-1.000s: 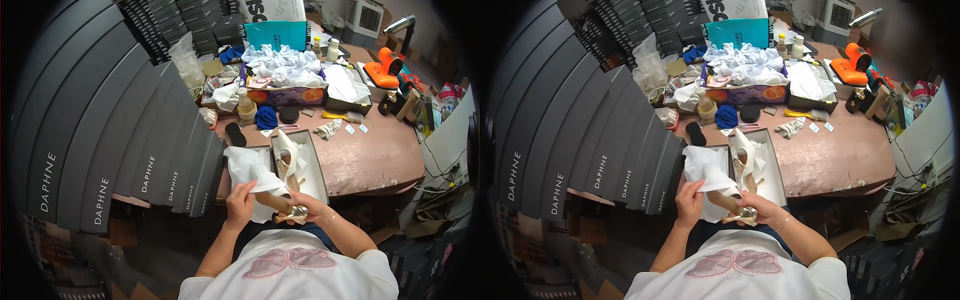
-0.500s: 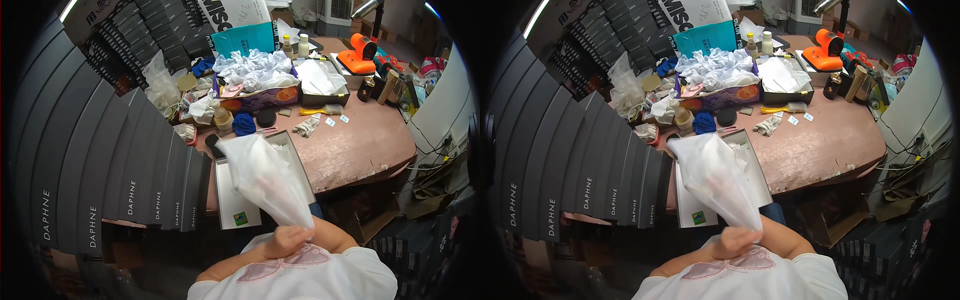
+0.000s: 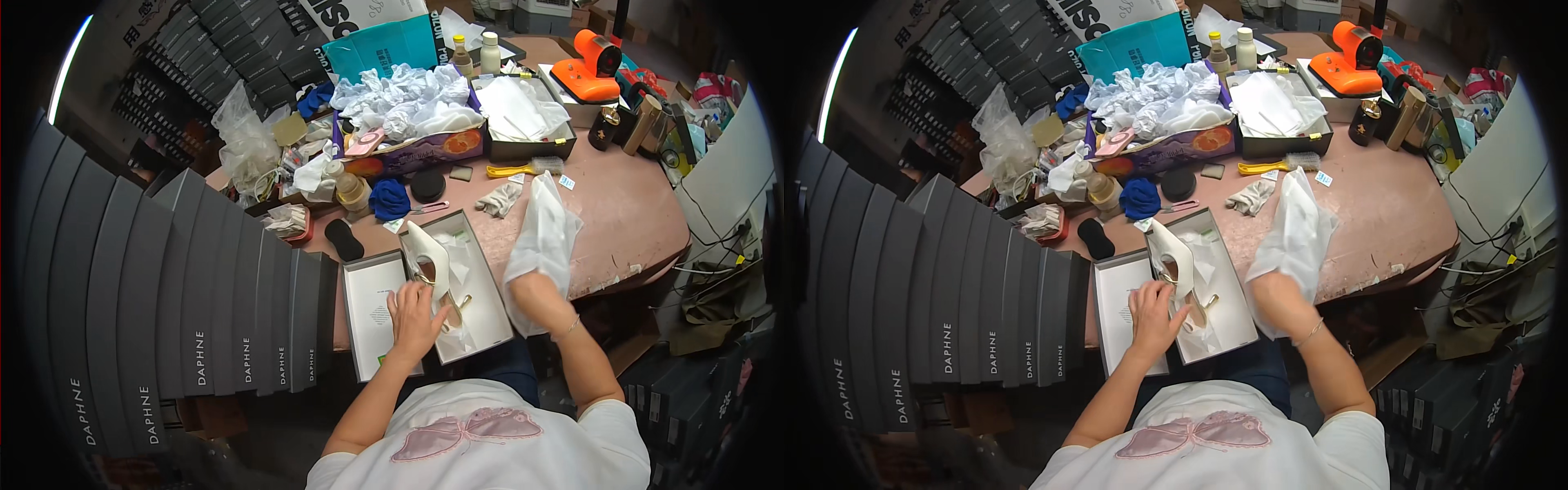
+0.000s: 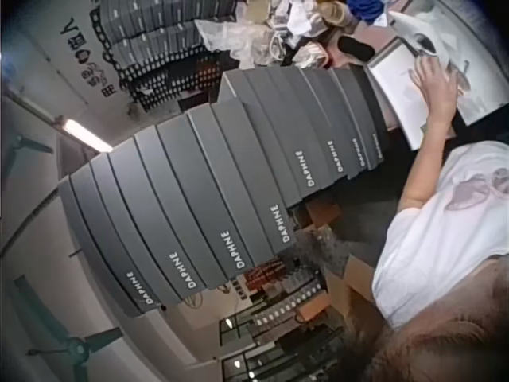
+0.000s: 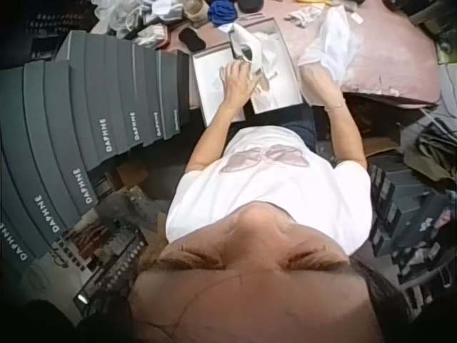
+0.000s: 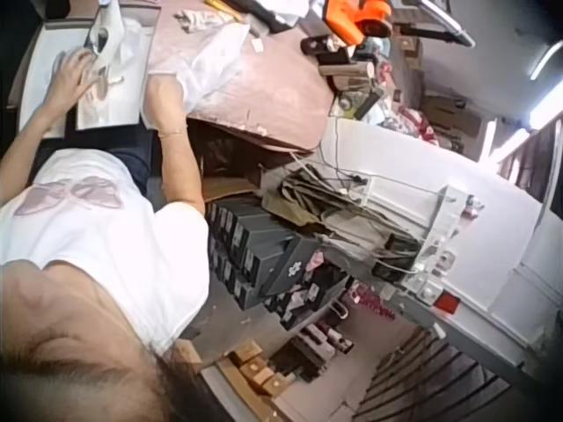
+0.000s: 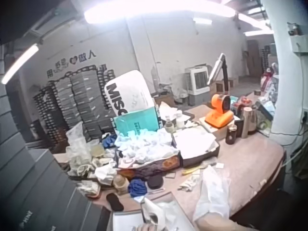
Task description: Inspecting and packing high-heeled shoes into boxes.
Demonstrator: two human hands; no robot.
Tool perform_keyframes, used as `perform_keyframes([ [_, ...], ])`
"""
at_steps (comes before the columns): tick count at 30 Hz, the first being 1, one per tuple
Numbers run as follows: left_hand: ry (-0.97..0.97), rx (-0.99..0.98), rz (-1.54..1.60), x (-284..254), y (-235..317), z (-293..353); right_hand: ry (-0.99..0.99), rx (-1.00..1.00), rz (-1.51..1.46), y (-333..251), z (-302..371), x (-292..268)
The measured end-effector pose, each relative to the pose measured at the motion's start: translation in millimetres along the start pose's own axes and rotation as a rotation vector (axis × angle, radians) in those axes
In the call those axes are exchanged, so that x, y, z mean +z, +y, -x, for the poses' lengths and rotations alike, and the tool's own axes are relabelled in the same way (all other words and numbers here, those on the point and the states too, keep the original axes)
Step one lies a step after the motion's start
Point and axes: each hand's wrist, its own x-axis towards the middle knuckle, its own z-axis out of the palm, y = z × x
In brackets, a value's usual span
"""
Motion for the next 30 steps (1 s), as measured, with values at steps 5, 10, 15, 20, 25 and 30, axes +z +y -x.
perform_keyframes([
  [5, -0.005, -0.048, 0.153, 29, -30, -21, 0.192, 0.056, -0.526, -89, -43, 25],
  [10, 0.253, -0.128, 0.454, -2, -20, -15, 0.259, 0.201, -1.07, -79, -60, 58],
  [15, -0.14, -0.542, 1.817, 6, -16, 2, -0.153, -0.001, -1.962, -73, -28, -3],
  [20, 0.062, -0.628, 1.718, -10, 21, 26, -0.363, 0.014, -1.973, -65, -10, -16],
  [25, -0.235, -0.357, 1.363, -19, 17, 10, 0.213, -0.184, -0.971, -94, 12, -5],
  [30, -0.332, -0.08, 0.241, -15, -2, -84, 0.234, 0.158, -1.774, -37, 49, -20],
])
